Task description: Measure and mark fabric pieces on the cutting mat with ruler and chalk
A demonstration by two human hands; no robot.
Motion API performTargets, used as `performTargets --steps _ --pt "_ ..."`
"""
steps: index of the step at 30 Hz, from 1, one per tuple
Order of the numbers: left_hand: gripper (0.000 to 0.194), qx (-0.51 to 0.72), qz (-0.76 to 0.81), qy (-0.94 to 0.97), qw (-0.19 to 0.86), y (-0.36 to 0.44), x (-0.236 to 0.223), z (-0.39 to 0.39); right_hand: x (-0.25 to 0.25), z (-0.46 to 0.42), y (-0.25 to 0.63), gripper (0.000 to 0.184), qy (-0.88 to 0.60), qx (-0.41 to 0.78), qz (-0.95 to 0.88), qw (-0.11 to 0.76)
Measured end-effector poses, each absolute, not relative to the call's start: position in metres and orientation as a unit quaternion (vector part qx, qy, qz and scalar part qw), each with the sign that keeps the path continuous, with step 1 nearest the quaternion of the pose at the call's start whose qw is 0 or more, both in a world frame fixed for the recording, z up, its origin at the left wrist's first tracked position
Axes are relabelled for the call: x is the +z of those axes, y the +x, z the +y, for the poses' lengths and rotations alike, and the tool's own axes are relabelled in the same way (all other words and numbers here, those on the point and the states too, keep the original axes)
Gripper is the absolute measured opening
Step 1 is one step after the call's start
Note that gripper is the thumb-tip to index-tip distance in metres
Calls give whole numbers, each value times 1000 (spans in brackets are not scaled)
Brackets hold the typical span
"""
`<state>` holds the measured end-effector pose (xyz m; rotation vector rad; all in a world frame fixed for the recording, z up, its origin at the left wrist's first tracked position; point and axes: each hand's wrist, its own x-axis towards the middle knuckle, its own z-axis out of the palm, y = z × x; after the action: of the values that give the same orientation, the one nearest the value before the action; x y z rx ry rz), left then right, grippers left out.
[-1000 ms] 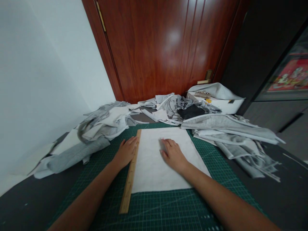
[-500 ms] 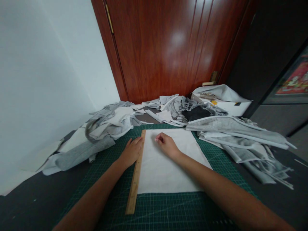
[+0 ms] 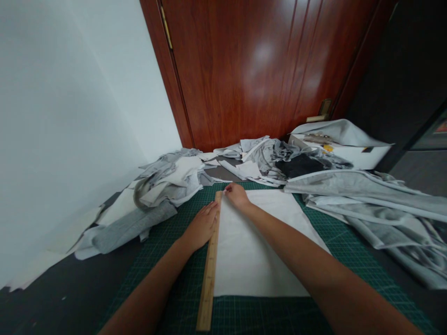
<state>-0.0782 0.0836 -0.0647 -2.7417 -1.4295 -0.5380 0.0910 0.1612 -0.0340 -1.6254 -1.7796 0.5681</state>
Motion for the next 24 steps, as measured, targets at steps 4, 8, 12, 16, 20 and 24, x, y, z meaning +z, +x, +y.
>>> performTargets --steps 4,8,12,16,20,24 --pt "43 -171 -464 -869 -6 -75 -63 81 -35 163 88 21 -626 201 -691 300" --pt "43 -169 -466 -868 -4 -75 -65 80 -34 162 86 21 -627 190 -701 281" --pt "44 -150 -475 -867 -7 -74 -63 79 -31 159 84 22 -629 181 -707 268" --pt "44 -149 -480 -864 -11 -73 -60 78 -29 155 82 21 -632 174 -711 254" --pt "44 -144 -485 -862 -14 -72 -60 78 -26 151 79 23 -639 169 -711 240" --pt "44 -144 -490 -860 -4 -71 -60 77 -25 142 78 24 -641 165 -713 229"
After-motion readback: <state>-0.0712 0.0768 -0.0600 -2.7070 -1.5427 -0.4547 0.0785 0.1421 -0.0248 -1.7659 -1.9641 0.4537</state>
